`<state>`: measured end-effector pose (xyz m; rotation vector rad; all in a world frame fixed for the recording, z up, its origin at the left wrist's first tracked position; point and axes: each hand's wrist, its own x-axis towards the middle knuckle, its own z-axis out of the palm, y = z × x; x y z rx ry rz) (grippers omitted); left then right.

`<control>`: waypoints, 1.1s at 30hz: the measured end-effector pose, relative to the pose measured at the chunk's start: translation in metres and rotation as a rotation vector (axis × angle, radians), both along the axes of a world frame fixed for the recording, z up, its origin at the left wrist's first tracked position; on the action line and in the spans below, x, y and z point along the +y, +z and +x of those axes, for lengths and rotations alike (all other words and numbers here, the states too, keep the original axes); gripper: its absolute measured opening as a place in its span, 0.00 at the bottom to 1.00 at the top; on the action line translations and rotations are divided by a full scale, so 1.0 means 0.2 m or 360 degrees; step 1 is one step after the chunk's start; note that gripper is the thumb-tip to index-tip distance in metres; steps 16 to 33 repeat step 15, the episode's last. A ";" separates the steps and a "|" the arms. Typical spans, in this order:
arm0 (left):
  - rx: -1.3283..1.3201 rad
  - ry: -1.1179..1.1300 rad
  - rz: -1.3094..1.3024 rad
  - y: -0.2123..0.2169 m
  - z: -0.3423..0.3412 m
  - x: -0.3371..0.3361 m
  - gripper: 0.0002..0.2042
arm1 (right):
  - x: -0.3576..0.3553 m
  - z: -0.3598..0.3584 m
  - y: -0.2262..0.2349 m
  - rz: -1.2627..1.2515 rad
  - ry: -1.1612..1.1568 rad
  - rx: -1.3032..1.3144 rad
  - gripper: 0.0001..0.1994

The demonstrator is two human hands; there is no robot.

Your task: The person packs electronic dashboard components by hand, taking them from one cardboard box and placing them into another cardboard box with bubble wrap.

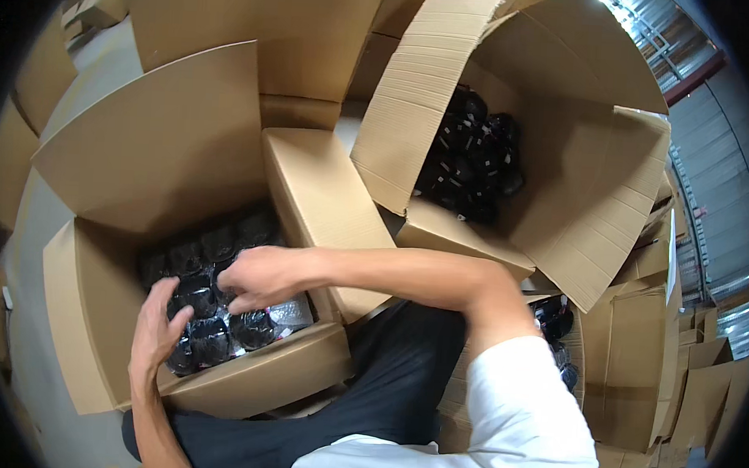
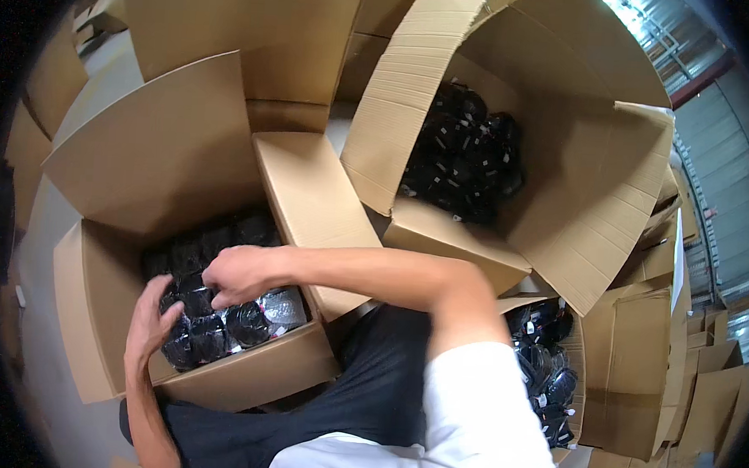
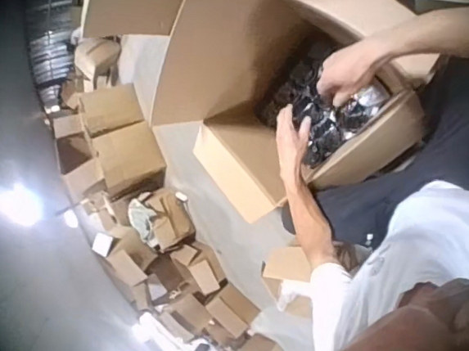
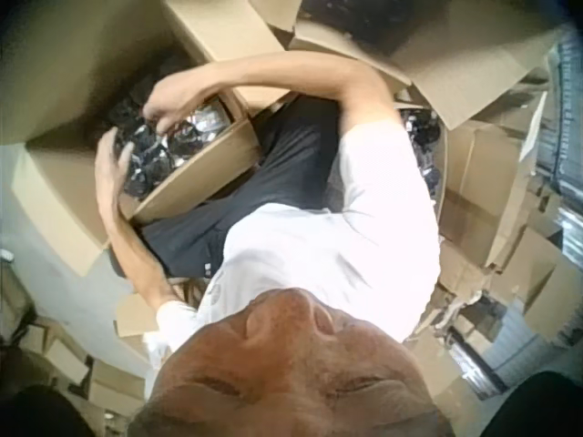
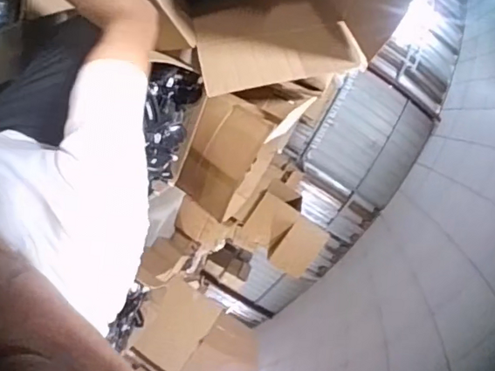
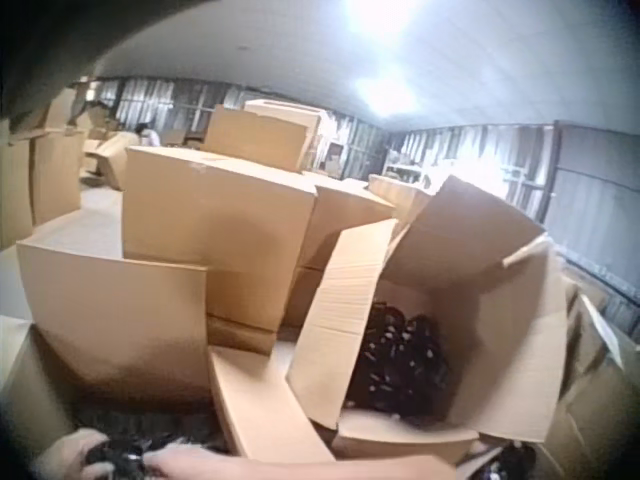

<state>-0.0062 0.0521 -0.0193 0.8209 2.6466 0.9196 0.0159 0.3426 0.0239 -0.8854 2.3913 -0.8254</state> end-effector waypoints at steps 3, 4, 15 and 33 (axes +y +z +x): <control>-0.0580 -0.0196 0.0133 0.02 0.07 0.08 0.28 | 0.58 0.20 0.33 -0.0555 0.0030 -0.0505 0.20; -0.0761 -0.0270 0.0110 0.05 0.13 0.14 0.28 | 0.82 0.28 0.37 -0.0516 -0.0175 -0.0664 0.19; -0.0330 -0.0789 -0.0514 -0.03 0.45 0.53 0.30 | 2.31 0.44 -0.89 0.0893 -0.1652 0.0027 0.30; -0.0330 -0.0789 -0.0514 -0.03 0.45 0.53 0.30 | 2.31 0.44 -0.89 0.0893 -0.1652 0.0027 0.30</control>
